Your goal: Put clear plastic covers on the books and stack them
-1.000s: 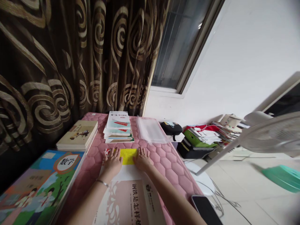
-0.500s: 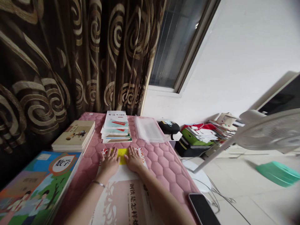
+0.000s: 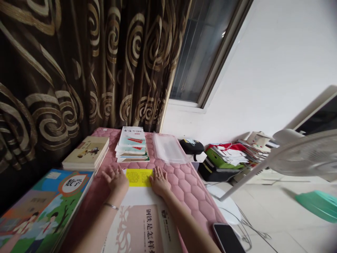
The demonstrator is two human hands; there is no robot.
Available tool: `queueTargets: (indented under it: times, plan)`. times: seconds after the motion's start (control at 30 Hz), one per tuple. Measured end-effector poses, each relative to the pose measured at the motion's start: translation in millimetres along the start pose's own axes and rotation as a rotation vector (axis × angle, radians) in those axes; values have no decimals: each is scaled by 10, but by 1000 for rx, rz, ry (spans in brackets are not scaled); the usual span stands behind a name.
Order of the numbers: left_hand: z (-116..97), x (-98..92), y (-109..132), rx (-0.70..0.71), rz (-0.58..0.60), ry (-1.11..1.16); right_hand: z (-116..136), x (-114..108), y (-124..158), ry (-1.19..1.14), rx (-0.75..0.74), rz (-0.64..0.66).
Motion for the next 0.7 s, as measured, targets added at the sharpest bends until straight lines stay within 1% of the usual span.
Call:
queueTargets:
  times: [0.03, 0.07, 0.13, 0.17, 0.23, 0.3, 0.37, 0.47, 0.53, 0.63, 0.7]
  plan:
    - [-116, -40, 35, 74, -6, 16, 0, 0, 1, 0, 0, -3]
    - [-246, -67, 83, 192, -4, 49, 1, -1, 2, 1, 0, -5]
    - [-486, -64, 199, 424, 68, 138, 4, -3, 3, 6, 0, -11]
    - [-571, -32, 251, 484, 116, 170, 7, -3, 3, 7, 1, -11]
    - [-643, 70, 319, 519, 189, 202, 10, -2, 3, 6, 2, -10]
    - [-590, 176, 329, 495, 203, 205, 10, 2, 5, 6, -2, -13]
    - [-462, 241, 294, 464, 185, 194, 2, 6, 7, 13, -1, -11]
    - [-253, 252, 210, 421, 155, 166, -14, -2, 4, 25, 2, 4]
    - [-164, 231, 167, 415, 149, 154, 4, -26, -6, 32, 3, 21]
    - [-119, 223, 138, 418, 152, 153, 143, -78, -31, 44, 35, 23]
    - [-121, 249, 131, 419, 160, 145, 325, -94, -53, 14, -22, 15]
Point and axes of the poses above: each hand's wrist, its own y-axis away from the middle knuckle, its own x-axis out of the palm, z = x × y, the point moved 1 cm from there along -y, towards the middle knuckle, and after that the axes turned 13 degrees about -x, right-handed, at the moved point
